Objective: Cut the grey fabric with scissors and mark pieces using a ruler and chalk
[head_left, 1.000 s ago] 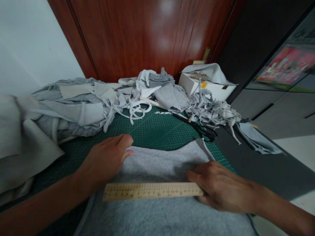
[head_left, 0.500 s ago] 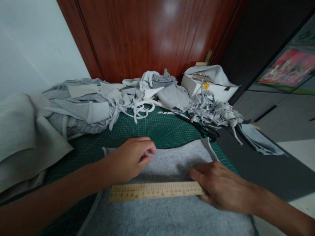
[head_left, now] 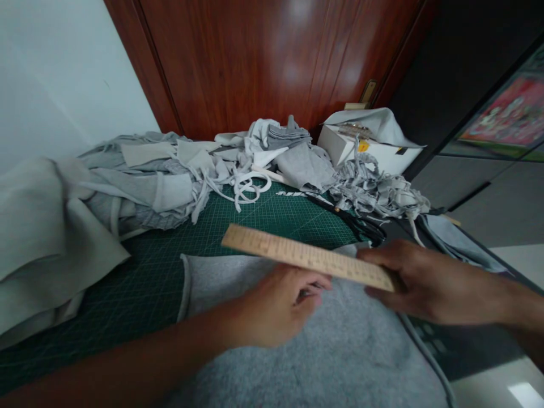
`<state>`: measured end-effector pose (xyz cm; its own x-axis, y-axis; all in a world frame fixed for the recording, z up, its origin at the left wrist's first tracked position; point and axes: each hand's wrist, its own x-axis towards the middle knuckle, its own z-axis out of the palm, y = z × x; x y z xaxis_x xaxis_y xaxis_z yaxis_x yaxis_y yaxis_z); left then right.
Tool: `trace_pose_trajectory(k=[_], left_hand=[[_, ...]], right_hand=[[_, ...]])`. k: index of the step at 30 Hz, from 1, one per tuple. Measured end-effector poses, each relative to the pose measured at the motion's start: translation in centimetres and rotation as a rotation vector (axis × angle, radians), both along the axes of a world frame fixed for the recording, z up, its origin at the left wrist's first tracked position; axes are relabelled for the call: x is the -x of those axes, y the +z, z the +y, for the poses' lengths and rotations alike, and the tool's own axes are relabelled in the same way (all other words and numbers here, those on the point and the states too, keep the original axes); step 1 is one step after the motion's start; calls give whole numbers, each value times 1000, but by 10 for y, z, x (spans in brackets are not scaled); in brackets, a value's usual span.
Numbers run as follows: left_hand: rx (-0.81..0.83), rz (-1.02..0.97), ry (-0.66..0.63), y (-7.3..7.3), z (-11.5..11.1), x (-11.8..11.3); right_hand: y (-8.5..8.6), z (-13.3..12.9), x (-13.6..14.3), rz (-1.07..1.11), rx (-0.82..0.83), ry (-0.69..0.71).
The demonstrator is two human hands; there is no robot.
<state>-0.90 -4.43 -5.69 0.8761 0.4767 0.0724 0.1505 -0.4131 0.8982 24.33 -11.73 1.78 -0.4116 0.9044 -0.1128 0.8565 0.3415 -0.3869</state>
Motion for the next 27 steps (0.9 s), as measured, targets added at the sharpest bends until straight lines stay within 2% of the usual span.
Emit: trace_pose_trajectory(k=[3, 6, 9, 12, 17, 21, 22, 24, 25, 27], left_hand=[[-333, 35, -98, 6, -16, 2], [-618, 91, -166, 7, -25, 2], [-715, 126, -154, 5, -28, 3], [-736, 135, -140, 4, -29, 4], [-728, 143, -140, 3, -30, 6], [-747, 143, -141, 3, -32, 6], [-757, 142, -143, 3, -32, 6], [-764, 151, -143, 4, -33, 6], [-760, 158, -143, 4, -33, 6], [-755, 172, -147, 5, -33, 5]], right_hand=[[-4, 51, 3, -135, -135, 2], [-20, 103, 14, -299, -264, 63], [-36, 138, 26, -309, -301, 109], [-44, 156, 30, -274, -339, 149], [-45, 159, 32, -225, -381, 187], [-36, 140, 62, -102, -462, 145], [-33, 134, 75, -11, -410, 141], [-26, 122, 104, 149, -159, 158], [-24, 117, 118, 167, -54, 178], [-19, 112, 143, 120, 43, 226]])
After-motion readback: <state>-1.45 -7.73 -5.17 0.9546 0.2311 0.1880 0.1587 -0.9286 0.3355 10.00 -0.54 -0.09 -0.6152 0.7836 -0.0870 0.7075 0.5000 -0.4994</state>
